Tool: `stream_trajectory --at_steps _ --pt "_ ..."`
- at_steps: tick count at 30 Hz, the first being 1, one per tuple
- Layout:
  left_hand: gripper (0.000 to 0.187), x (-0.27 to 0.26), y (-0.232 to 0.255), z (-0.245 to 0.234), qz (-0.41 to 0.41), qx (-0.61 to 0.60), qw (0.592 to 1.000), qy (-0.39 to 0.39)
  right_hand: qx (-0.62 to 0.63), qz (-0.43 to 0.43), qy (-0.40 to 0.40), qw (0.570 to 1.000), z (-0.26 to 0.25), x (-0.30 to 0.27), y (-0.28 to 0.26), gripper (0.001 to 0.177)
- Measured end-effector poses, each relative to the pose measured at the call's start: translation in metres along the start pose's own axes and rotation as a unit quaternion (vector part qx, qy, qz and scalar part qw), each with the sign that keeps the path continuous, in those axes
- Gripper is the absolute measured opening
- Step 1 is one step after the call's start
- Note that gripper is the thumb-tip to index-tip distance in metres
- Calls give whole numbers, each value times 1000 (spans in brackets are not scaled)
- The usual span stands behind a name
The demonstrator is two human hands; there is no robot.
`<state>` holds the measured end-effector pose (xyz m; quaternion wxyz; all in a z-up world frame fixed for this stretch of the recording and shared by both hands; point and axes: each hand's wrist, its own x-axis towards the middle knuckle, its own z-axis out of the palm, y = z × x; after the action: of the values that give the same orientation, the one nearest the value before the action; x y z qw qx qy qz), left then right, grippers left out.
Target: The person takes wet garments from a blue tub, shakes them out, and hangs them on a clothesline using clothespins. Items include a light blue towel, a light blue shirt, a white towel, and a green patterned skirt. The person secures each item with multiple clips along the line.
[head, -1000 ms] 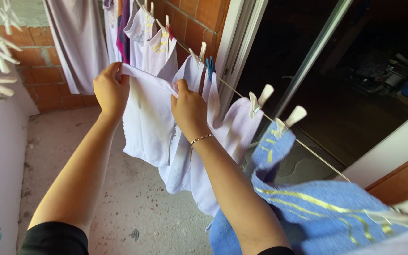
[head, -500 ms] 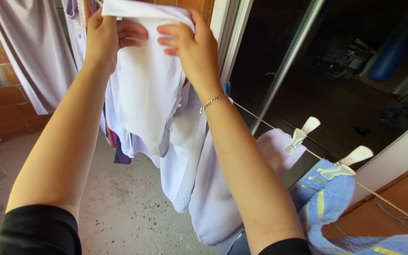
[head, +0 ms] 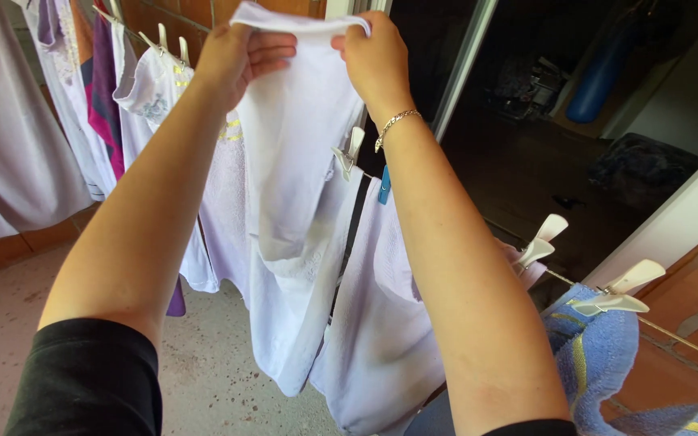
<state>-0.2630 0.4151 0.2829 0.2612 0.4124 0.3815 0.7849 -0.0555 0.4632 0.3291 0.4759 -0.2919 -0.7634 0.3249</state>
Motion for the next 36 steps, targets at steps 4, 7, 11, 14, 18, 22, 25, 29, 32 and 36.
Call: stream_trajectory --at_steps 4,7,11,14,18,22,25,29,32,36 --pt "41 4 -15 11 -47 18 999 0 -32 49 -5 998 -3 9 14 27" --pt "43 26 -43 1 -23 23 999 -38 -75 50 -16 996 -1 17 27 33" --pt "78 20 -48 7 -42 314 936 -153 -274 119 -179 938 -6 7 17 44" --pt "73 -5 -28 18 -47 343 913 -215 -346 114 -241 899 -7 -2 6 34" --pt "38 -7 -16 -3 255 343 901 -79 -434 4 -268 860 5 -3 8 42" --pt "28 -2 -39 -58 360 399 828 163 -421 -46 -263 867 29 -26 -6 38" --pt "19 -4 -72 -90 148 505 826 202 -472 -110 -259 835 49 -45 -10 27" --pt "30 -8 -114 -97 -24 387 916 104 -495 -127 -269 816 76 -39 35 24" --pt "38 -10 -123 -102 14 327 938 113 -464 -228 -236 823 75 -31 59 18" --pt "18 -47 -88 -67 155 413 888 130 -508 -88 -276 811 69 -52 34 37"
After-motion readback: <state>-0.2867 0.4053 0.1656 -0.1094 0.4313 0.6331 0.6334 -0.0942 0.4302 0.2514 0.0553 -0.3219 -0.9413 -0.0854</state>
